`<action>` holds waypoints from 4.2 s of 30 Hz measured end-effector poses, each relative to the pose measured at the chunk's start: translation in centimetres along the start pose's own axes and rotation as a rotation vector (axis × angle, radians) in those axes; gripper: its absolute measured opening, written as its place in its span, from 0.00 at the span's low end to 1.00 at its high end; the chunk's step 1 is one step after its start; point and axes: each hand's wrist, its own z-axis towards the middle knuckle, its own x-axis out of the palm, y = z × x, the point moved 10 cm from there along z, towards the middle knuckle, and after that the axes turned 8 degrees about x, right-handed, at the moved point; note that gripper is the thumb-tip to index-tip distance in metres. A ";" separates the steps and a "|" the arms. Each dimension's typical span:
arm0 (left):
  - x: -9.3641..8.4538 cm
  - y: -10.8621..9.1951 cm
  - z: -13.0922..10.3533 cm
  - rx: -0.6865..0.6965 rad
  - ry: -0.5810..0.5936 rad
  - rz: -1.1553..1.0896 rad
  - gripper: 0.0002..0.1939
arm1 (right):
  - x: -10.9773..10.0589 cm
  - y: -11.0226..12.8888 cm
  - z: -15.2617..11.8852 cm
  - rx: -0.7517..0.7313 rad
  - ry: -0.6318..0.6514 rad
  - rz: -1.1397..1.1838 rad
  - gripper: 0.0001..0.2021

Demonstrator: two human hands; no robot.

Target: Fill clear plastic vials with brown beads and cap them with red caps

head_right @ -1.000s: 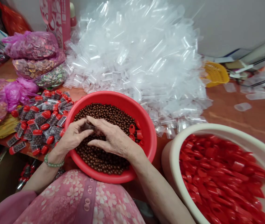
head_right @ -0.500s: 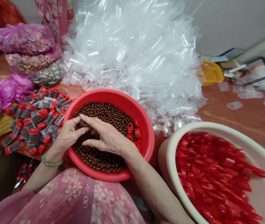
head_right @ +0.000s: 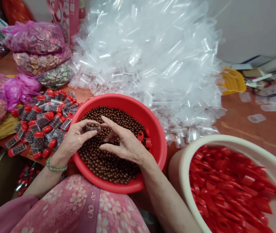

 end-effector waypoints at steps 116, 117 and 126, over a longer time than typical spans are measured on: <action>2.1 2.0 -0.9 -0.225 0.069 -0.386 0.21 | -1.1 -4.0 0.1 0.459 -0.241 0.845 0.16; 1.9 2.0 -0.9 -0.223 0.056 -0.383 0.22 | -0.8 -3.7 0.2 0.461 -0.226 0.849 0.15; 1.8 1.7 -0.8 -0.237 0.055 -0.310 0.17 | 1.2 -3.3 0.8 0.451 -0.246 0.892 0.16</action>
